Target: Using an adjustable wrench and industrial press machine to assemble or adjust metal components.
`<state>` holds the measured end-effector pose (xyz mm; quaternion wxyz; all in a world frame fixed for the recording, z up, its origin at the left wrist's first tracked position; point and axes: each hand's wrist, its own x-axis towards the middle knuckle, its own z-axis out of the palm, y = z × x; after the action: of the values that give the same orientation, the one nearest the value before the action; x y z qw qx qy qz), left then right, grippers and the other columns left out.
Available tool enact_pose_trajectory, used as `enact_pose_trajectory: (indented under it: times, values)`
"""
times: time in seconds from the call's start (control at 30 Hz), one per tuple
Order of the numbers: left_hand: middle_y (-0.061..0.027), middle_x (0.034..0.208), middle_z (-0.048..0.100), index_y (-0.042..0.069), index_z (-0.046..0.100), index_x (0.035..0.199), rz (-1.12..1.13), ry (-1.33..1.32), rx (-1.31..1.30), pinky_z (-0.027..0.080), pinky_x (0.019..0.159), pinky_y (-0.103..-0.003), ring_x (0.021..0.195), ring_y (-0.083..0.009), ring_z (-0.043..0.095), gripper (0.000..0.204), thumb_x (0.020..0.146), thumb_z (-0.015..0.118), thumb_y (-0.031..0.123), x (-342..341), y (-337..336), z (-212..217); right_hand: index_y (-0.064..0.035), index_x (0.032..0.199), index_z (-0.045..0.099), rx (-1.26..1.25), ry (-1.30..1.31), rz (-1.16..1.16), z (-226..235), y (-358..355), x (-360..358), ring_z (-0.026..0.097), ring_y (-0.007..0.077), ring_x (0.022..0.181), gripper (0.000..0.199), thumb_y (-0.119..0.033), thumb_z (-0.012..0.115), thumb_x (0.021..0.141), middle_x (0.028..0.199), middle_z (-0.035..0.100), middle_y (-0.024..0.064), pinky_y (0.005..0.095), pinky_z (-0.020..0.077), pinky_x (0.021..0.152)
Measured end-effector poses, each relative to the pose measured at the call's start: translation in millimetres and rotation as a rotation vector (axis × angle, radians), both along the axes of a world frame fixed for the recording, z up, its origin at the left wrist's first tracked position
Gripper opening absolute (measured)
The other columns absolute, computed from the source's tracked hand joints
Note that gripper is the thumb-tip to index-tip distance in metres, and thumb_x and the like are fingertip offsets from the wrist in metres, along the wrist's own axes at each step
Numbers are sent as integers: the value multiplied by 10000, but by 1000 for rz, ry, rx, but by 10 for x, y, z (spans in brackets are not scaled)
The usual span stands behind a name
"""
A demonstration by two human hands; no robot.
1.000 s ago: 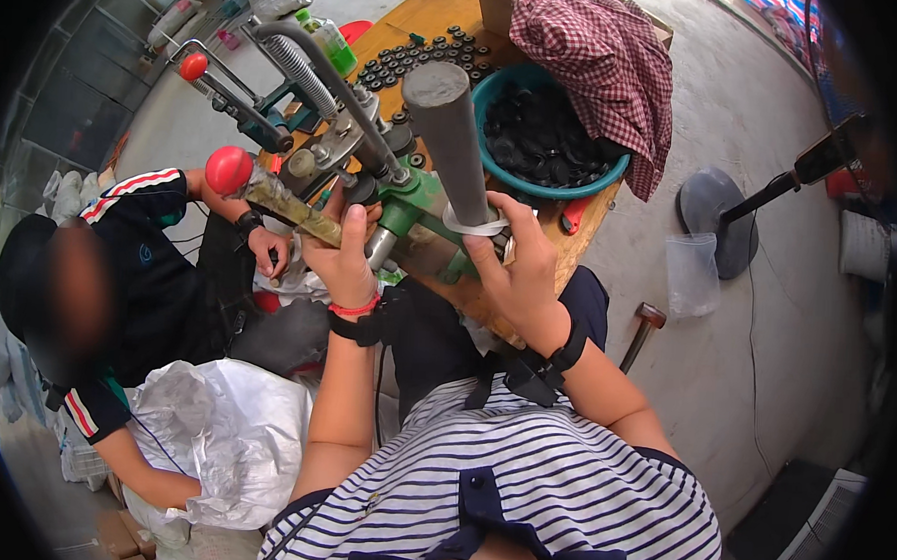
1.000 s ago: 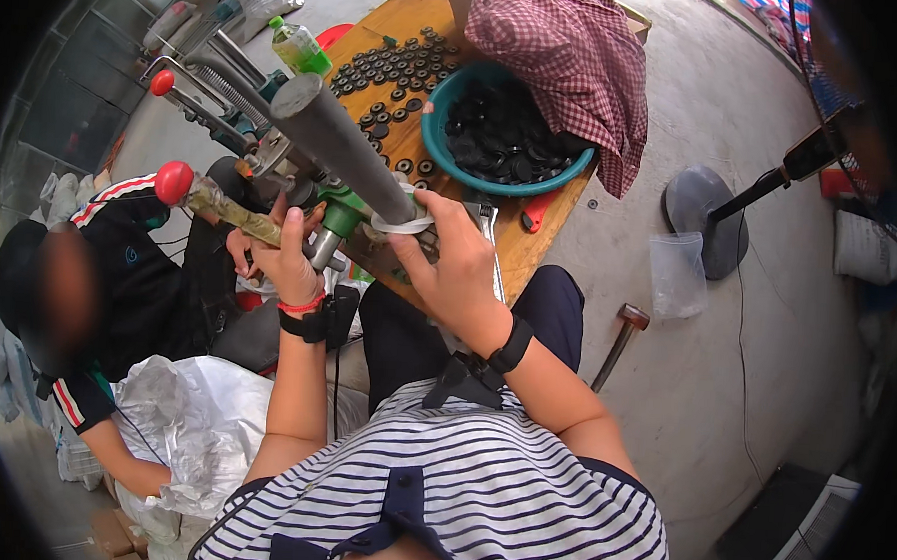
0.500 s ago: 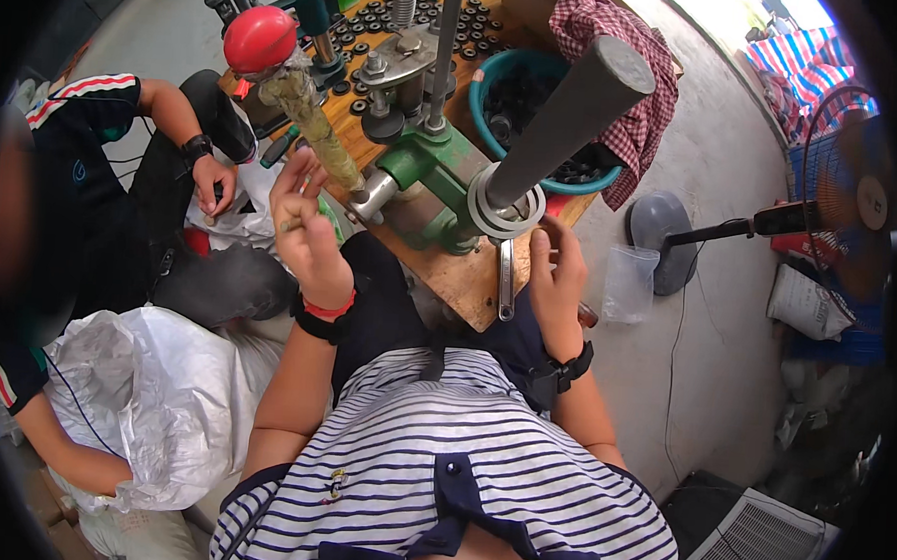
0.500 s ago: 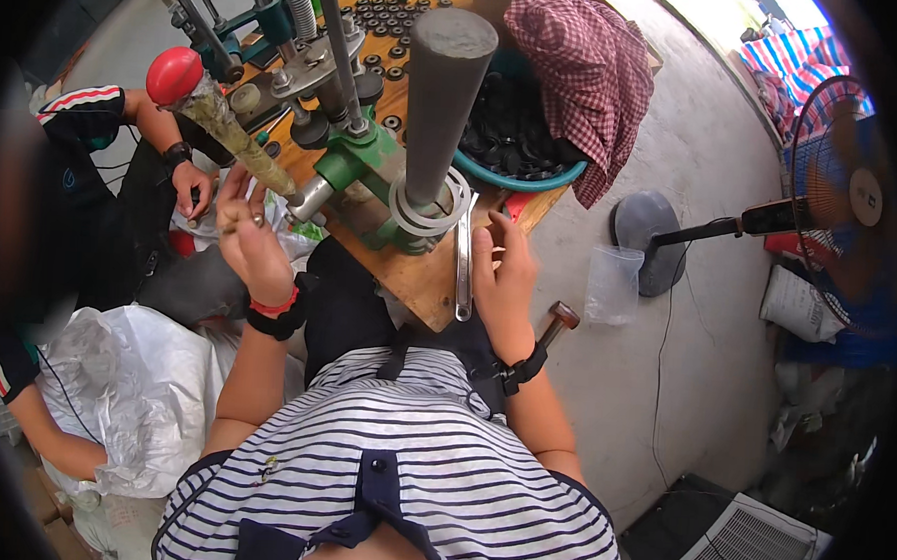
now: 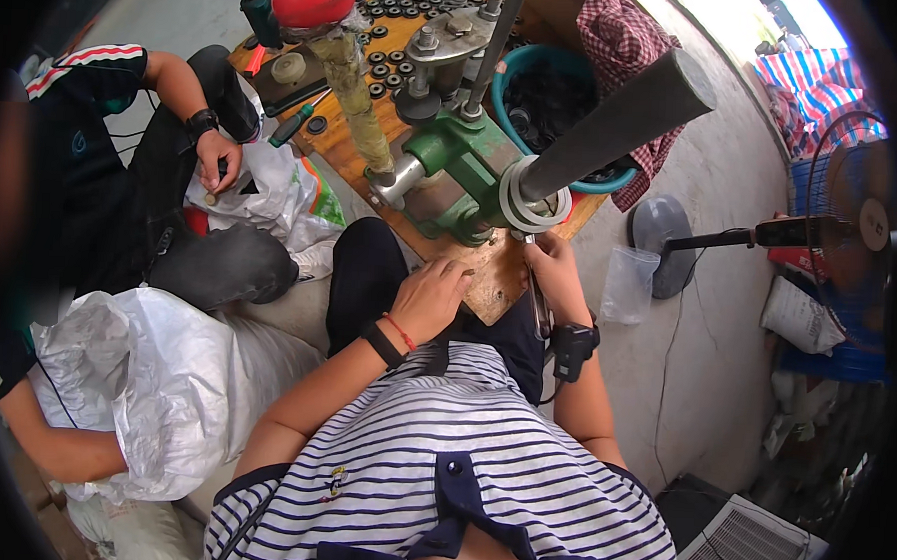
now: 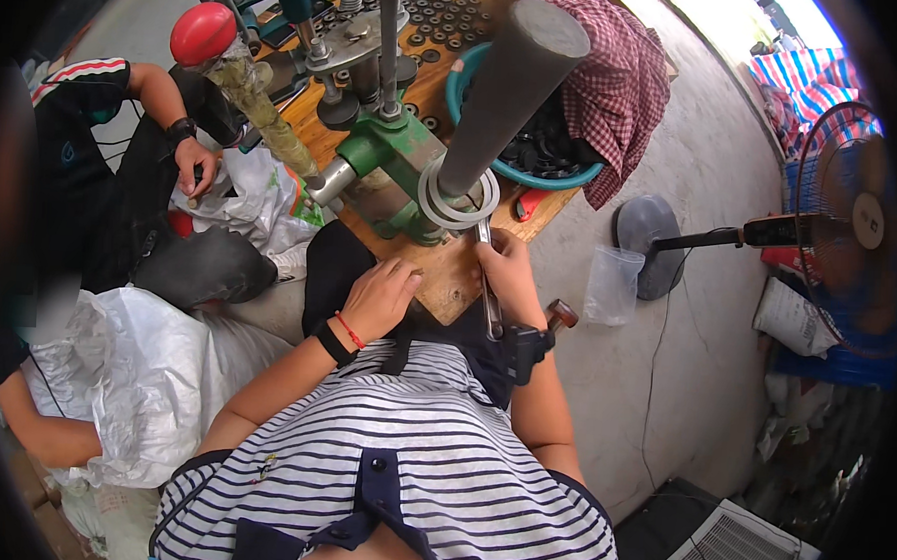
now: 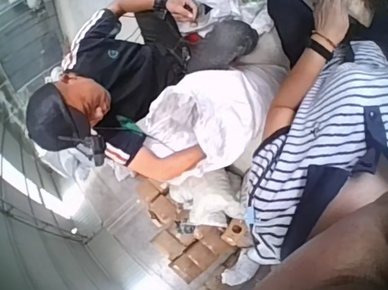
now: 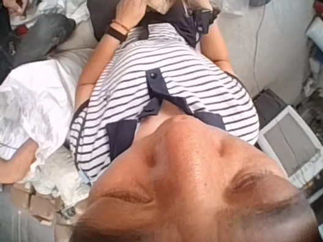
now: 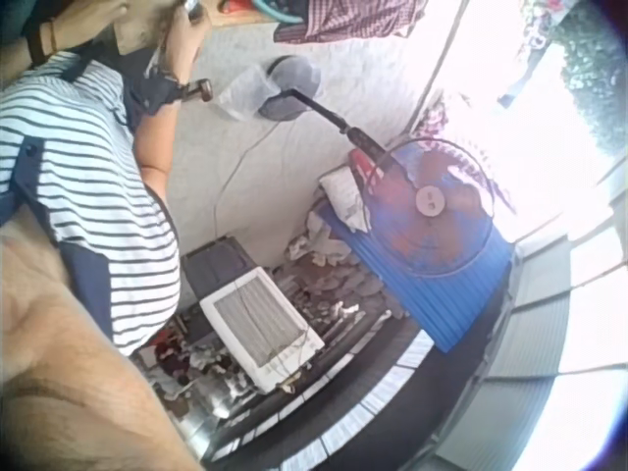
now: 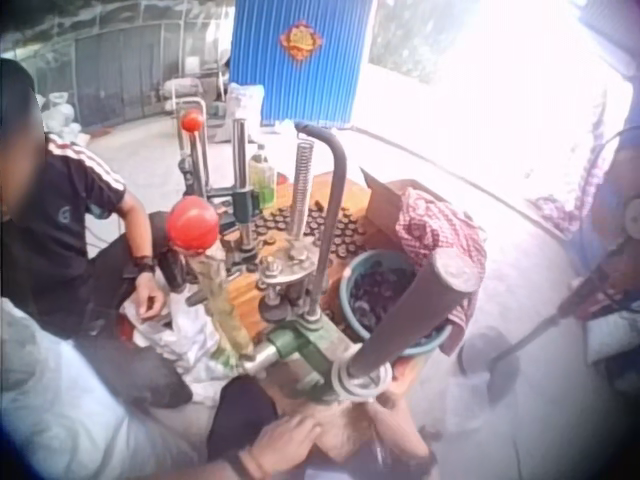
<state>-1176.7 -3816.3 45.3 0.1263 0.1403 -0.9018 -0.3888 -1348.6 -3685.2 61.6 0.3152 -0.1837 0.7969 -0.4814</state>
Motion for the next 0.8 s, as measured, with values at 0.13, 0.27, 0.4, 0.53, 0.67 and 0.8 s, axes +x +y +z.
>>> enact_pose_trajectory:
  times: [0.13, 0.27, 0.4, 0.53, 0.67, 0.8]
  values:
    - [-164, 970, 575, 19, 559, 997, 113, 165, 83, 460, 772, -406, 899, -339, 564, 195, 912, 476, 174, -43, -46, 38, 68, 1092, 515, -313, -410, -108, 502, 526, 288, 469, 82, 488, 288, -63, 530, 836, 698, 498, 16, 213, 364, 439]
    - [-164, 1032, 554, -1, 548, 1093, 275, 236, -6, 434, 841, -399, 965, -341, 535, 257, 848, 507, 67, -197, -284, 90, 44, 1106, 512, -268, -197, -20, 630, 799, 376, 425, 57, 490, 271, -110, 567, 890, 695, 473, 10, 204, 343, 441]
    - [-165, 1045, 544, 8, 550, 1096, 297, 328, -176, 423, 860, -400, 995, -350, 515, 297, 805, 492, -15, -516, -439, 84, 15, 1155, 501, -121, 290, 257, 483, 776, 478, 432, 55, 531, 303, -156, 565, 913, 733, 541, 19, 216, 371, 486]
    - [-151, 1060, 540, 3, 569, 1038, 188, 297, -268, 419, 872, -412, 994, -346, 514, 344, 702, 536, -65, -650, -527, -35, 4, 1199, 480, 58, -106, 266, 697, 590, 539, 449, 59, 547, 360, -186, 577, 910, 694, 557, 5, 224, 404, 511]
    - [-148, 1067, 548, -1, 580, 1018, 131, 302, -301, 423, 875, -409, 1000, -342, 522, 361, 658, 596, -36, -626, -547, -194, 18, 1059, 498, -11, -63, 279, 779, 377, 502, 559, 89, 544, 274, -201, 574, 913, 669, 583, 41, 250, 431, 509]
    - [-115, 1079, 566, 1, 599, 1000, 193, 355, -352, 429, 876, -388, 1014, -306, 536, 257, 748, 553, 17, -534, -456, -6, 28, 1025, 504, -11, 18, 333, 894, 224, 454, 599, 124, 542, 263, -200, 571, 911, 655, 588, 58, 265, 442, 515]
